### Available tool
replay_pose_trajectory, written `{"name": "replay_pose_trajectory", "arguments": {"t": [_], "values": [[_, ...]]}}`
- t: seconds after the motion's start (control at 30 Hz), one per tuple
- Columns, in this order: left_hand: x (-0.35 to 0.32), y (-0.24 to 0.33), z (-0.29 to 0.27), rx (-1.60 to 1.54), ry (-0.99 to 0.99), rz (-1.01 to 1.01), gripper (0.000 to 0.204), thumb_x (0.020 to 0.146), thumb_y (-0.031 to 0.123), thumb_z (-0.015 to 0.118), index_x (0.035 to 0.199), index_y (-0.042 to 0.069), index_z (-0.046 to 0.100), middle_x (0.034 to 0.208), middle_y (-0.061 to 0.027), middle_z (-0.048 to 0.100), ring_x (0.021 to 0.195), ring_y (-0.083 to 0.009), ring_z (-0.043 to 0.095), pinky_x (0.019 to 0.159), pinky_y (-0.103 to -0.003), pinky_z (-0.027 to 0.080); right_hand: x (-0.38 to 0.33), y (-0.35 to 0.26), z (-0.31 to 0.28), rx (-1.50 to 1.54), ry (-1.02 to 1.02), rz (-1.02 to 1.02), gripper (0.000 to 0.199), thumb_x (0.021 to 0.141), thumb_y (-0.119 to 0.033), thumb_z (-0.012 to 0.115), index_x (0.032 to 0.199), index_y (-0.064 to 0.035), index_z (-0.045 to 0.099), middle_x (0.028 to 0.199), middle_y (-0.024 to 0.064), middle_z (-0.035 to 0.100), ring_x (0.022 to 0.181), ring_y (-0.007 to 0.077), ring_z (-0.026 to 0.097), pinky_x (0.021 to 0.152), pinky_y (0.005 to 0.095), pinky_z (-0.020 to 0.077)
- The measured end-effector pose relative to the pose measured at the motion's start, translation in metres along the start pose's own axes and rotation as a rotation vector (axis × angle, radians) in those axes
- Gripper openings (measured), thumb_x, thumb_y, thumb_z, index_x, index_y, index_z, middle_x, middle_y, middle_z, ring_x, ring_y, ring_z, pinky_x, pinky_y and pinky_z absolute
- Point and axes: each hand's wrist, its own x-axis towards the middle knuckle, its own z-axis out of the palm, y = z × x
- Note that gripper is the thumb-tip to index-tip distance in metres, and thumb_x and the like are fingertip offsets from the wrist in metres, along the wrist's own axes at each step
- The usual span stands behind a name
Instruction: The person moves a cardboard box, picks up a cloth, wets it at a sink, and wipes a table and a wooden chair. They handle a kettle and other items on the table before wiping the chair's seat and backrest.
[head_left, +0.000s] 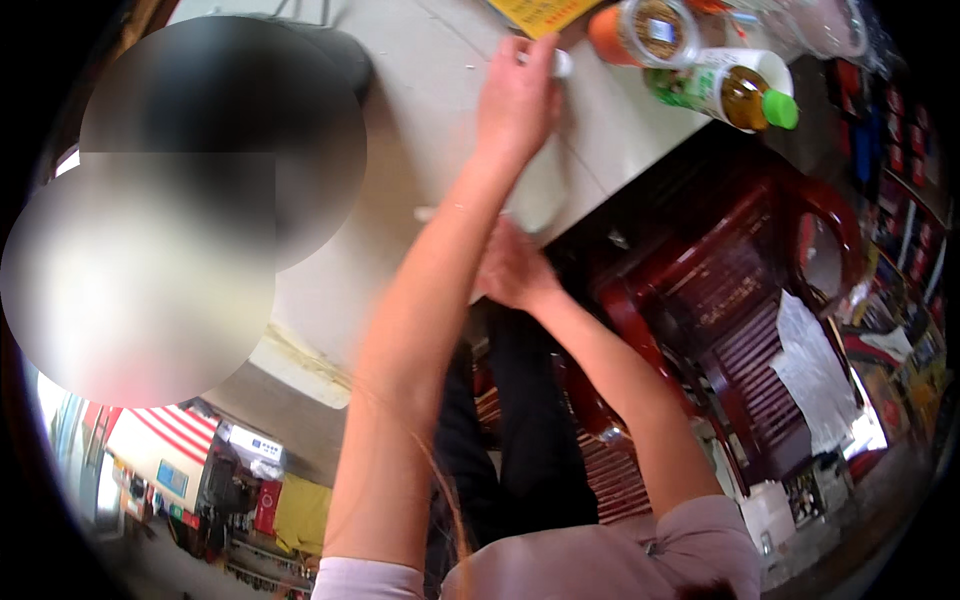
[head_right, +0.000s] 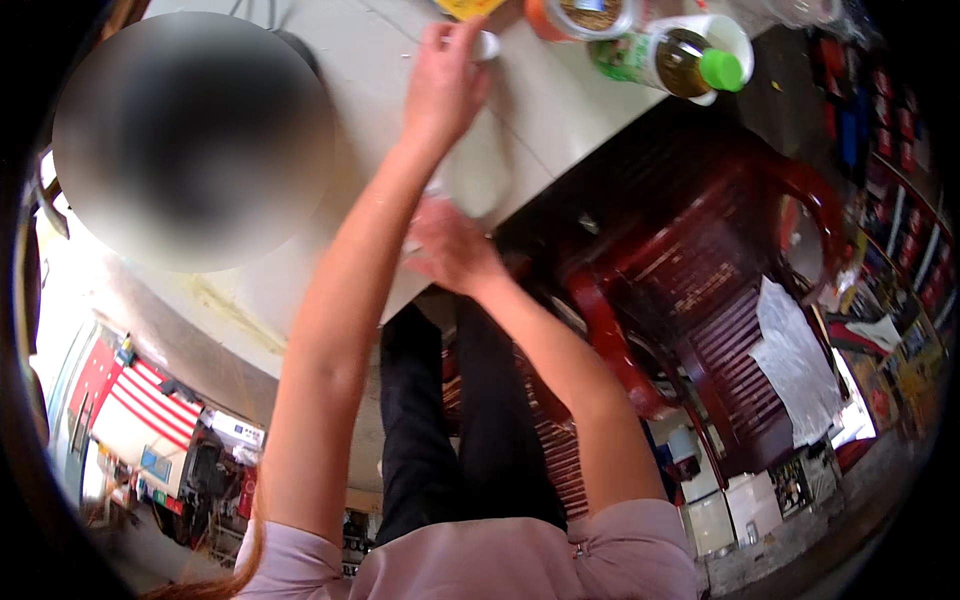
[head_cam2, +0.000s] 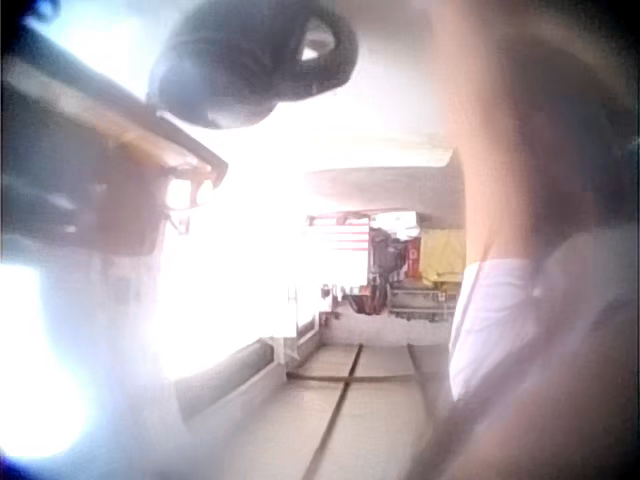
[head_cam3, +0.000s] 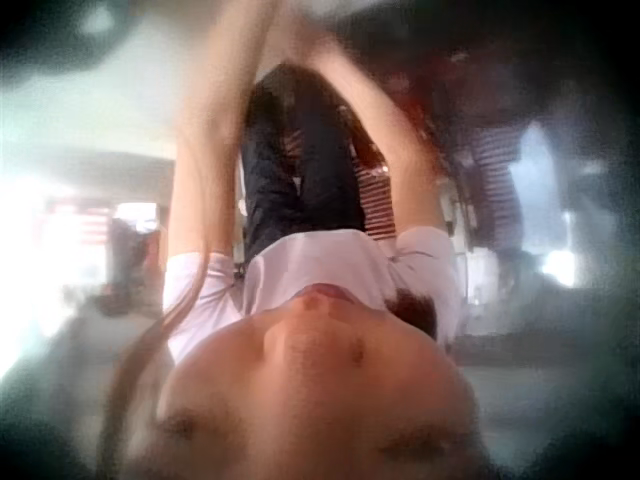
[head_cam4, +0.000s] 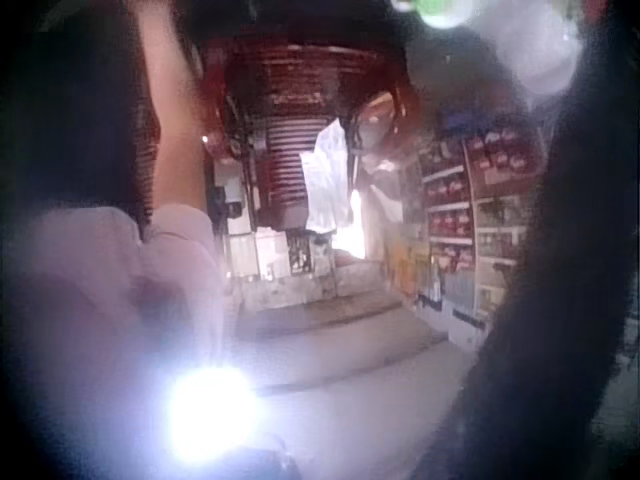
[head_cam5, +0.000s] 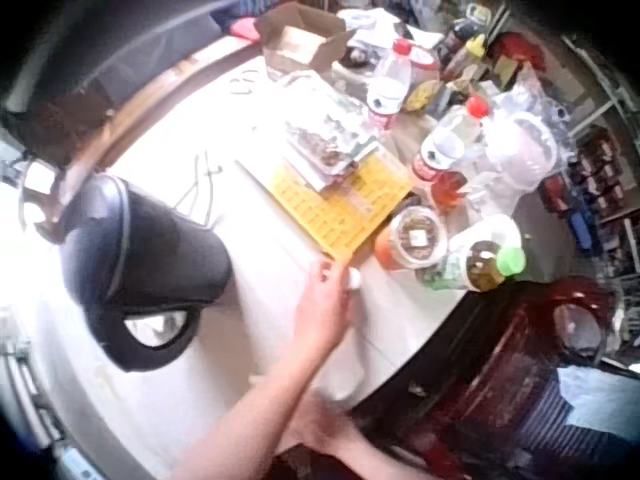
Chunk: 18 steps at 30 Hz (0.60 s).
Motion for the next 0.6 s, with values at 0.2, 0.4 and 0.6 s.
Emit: {"name": "replay_pose_trajectory", "arguments": {"t": [0.2, 0.4, 0.6], "values": [[-0.033, 0.009, -0.011, 0.036, 0.136, -0.016, 0.069, 0.072, 0.009, 0.074, 0.133, 0.002, 0.043, 0.117, -0.0174, 0.054, 0.109, -0.0358, 0.050, 0.093, -0.041, 0.044, 0.028, 0.024, -0.006, -0.262, 0.461, 0.424, 0.075, 0.084, -0.036, 0.066, 0.142, -0.0038, 0.030, 0.150, 0.0193, 0.028, 0.140, 0.0370, 0.026, 0.112, 0.0478, 0.0249], [-0.129, 0.031, -0.084, -0.516, 0.382, -0.689, 0.053, 0.080, 0.012, 0.072, 0.124, -0.001, 0.045, 0.120, -0.0141, 0.048, 0.113, -0.0251, 0.046, 0.094, -0.034, 0.041, 0.059, -0.019, 0.034, -0.474, 0.282, -0.089, 0.082, 0.084, -0.036, 0.066, 0.147, -0.0040, 0.025, 0.151, 0.0211, 0.026, 0.142, 0.0348, 0.021, 0.115, 0.0449, 0.0212], [-0.146, 0.032, -0.151, -0.202, 0.947, -0.600, 0.063, 0.078, 0.007, 0.073, 0.128, -0.002, 0.035, 0.125, -0.0116, 0.038, 0.116, -0.0224, 0.037, 0.103, -0.037, 0.028, 0.095, -0.002, -0.025, -0.257, 0.668, 0.315, 0.066, 0.095, -0.038, 0.047, 0.149, -0.0059, 0.025, 0.154, 0.0197, 0.024, 0.144, 0.0336, 0.017, 0.118, 0.0461, 0.0103]]}}
